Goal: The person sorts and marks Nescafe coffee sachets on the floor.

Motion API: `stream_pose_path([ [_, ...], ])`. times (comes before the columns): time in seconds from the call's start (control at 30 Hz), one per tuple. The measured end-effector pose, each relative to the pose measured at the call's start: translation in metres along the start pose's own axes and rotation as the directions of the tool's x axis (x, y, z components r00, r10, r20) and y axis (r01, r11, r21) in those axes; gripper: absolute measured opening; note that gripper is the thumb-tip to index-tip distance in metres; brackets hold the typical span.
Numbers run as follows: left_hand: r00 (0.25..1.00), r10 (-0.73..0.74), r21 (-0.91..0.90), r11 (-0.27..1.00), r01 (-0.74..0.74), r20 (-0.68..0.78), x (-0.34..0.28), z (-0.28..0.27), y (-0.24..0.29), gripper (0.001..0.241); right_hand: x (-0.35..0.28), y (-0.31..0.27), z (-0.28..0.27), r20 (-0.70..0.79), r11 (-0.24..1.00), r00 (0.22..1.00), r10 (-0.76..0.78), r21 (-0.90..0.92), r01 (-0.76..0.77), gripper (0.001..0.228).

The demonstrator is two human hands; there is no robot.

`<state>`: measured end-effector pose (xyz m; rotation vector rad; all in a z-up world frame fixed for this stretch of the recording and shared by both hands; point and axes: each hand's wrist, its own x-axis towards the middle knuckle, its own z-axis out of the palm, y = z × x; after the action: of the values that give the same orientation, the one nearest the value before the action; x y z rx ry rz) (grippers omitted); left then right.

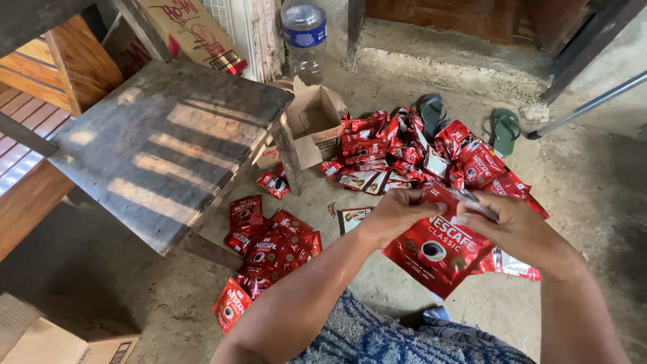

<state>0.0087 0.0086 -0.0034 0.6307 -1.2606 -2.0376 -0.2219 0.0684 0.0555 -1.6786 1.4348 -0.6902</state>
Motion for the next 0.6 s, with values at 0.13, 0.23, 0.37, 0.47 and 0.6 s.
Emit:
stream_pose_path([
  [0.13,0.993,0.074,-0.065,0.995,-0.080,-0.092,0.001,0.007,-0.009,0.028,0.003,-0.003,0.006,-0.159,0.986,0.987,-0.022,-0.167,-0.005,0.030],
  [0.23,0.988,0.073,-0.095,0.992,-0.086,-0.136,0.002,0.012,-0.009,0.026,-0.001,-0.025,0.007,-0.208,0.973,0.969,-0.136,-0.210,0.092,0.026],
  [0.37,0.989,0.053,-0.110,0.991,-0.069,-0.140,-0.005,0.021,-0.001,0.026,-0.004,-0.040,0.008,-0.251,0.958,0.967,-0.038,-0.286,-0.037,0.018],
  [0.47,0.983,0.163,-0.074,0.983,-0.169,-0.086,-0.004,0.023,-0.003,0.027,-0.005,-0.046,0.008,-0.294,0.953,0.947,-0.126,-0.303,0.033,0.016],
  [0.6,0.982,0.148,-0.071,0.985,-0.157,-0.117,-0.006,0.023,-0.001,0.027,-0.005,-0.049,0.011,-0.314,0.942,0.916,-0.249,-0.298,0.153,0.019],
])
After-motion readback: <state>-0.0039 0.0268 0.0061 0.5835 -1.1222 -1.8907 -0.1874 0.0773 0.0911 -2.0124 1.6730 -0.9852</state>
